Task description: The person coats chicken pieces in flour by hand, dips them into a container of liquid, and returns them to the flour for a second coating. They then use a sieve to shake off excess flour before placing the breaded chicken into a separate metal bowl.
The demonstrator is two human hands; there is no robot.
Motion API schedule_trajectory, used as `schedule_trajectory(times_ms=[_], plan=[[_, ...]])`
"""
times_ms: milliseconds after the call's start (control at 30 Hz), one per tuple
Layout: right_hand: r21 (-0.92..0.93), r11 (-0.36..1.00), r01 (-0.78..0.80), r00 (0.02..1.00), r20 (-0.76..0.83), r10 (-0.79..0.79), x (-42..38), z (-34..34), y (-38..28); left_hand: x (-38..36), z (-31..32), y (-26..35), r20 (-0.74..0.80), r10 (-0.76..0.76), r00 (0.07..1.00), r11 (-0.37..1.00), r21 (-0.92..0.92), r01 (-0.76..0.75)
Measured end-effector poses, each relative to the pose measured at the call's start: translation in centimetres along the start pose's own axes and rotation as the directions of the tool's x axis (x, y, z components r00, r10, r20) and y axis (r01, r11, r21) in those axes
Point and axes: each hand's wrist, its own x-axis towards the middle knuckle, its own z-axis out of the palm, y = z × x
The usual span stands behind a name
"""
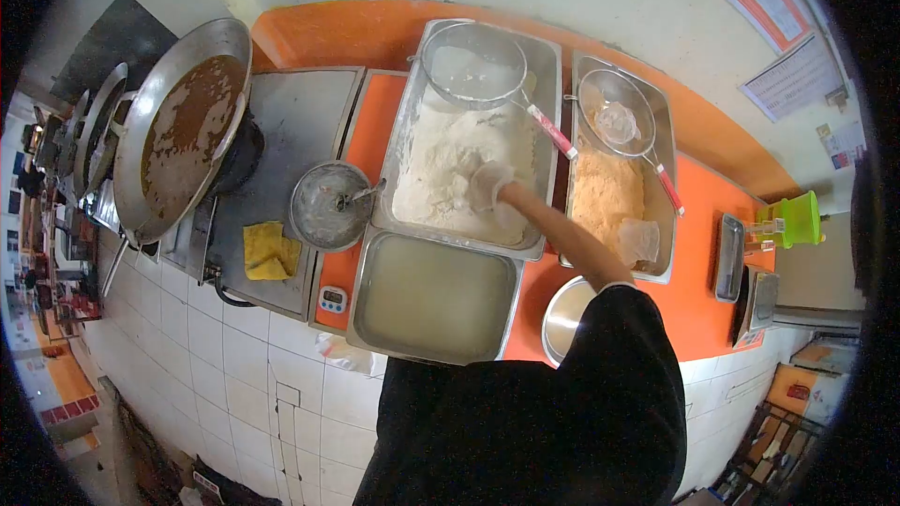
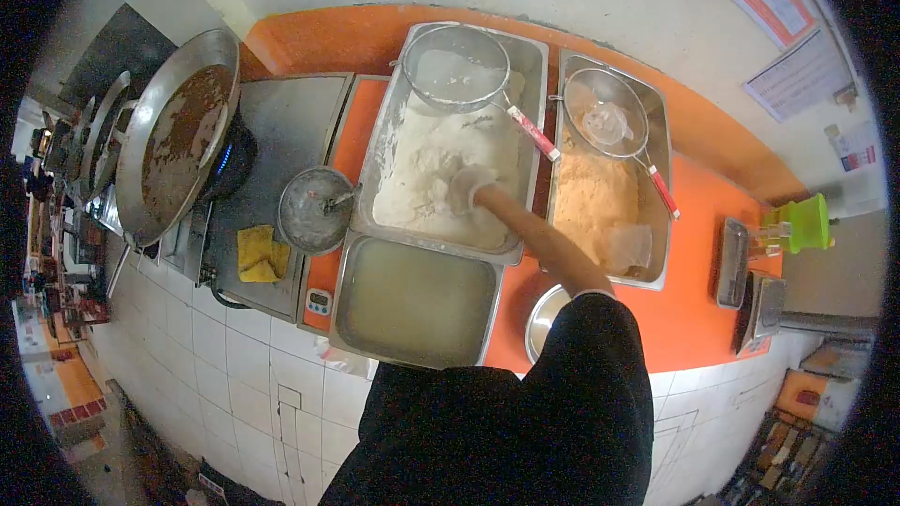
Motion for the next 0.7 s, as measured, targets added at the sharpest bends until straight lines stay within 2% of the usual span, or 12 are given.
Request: schedule_trajectory(times_ms=[33, 100, 200, 300, 400, 433, 500, 533, 567, 600, 633, 700], plan=[[0.119, 0.967, -0.226, 0.974, 0.008, 0.227, 0.4, 0.9, -1.6, 0.5, -0.6, 0.7, 0.009, -0.005, 1.000, 1.000, -0.019, 0.005], [0.254, 0.922, -0.292, 0.952, -0.017, 0.306, 0.4, 0.5, -2.5, 1.8, -1.8, 2.1, 0.014, 0.008, 1.000, 0.999, -0.045, -0.007], [0.194, 0.941, -0.279, 0.960, 0.026, 0.279, 3.4, -0.3, 0.0, 4.0, -4.0, 3.9, -0.013, 0.041, 0.999, 0.995, -0.090, -0.042], [0.352, 0.887, -0.299, 0.949, 0.016, 0.314, 3.3, -6.8, -1.3, 5.4, -6.0, 4.2, -0.021, -0.003, 1.000, 0.972, -0.234, -0.002], [0.591, 0.803, -0.074, 0.953, -0.195, 0.232, 1.6, -9.7, -2.2, 6.3, -7.4, 4.4, 0.045, -0.204, 0.978, 0.750, -0.635, 0.185], [0.634, 0.774, -0.009, 0.950, -0.235, 0.203, 1.3, -10.0, -2.0, 5.2, -8.2, 5.4, -0.028, -0.136, 0.990, 0.692, -0.718, 0.075], [0.700, 0.702, 0.130, 0.937, -0.319, 0.145, 0.4, -10.5, -0.6, 4.5, -8.7, 6.2, 0.011, -0.206, 0.979, 0.708, -0.689, 0.156], [0.608, 0.793, -0.031, 0.935, -0.263, 0.239, 0.5, -7.9, 1.9, 4.3, -8.7, 6.5, 0.029, -0.241, 0.970, 0.711, -0.675, 0.197], [0.492, 0.850, -0.189, 0.911, -0.235, 0.339, 1.4, -4.2, 5.3, 2.7, -8.7, 7.5, -0.097, -0.122, 0.988, 0.806, -0.591, 0.042], [0.362, 0.866, -0.346, 0.877, -0.204, 0.435, 2.2, -1.4, 8.0, 3.0, -6.4, 5.2, -0.120, -0.137, 0.983, 0.840, -0.541, 0.051], [0.310, 0.821, -0.480, 0.819, -0.179, 0.546, 2.8, 1.5, 10.3, 2.5, -4.0, 3.0, -0.147, -0.149, 0.978, 0.870, -0.490, 0.059], [0.323, 0.725, -0.608, 0.721, -0.157, 0.675, 4.5, 3.4, 11.6, -0.3, -5.5, 4.9, 0.112, -0.259, 0.960, 0.962, -0.059, 0.266]])
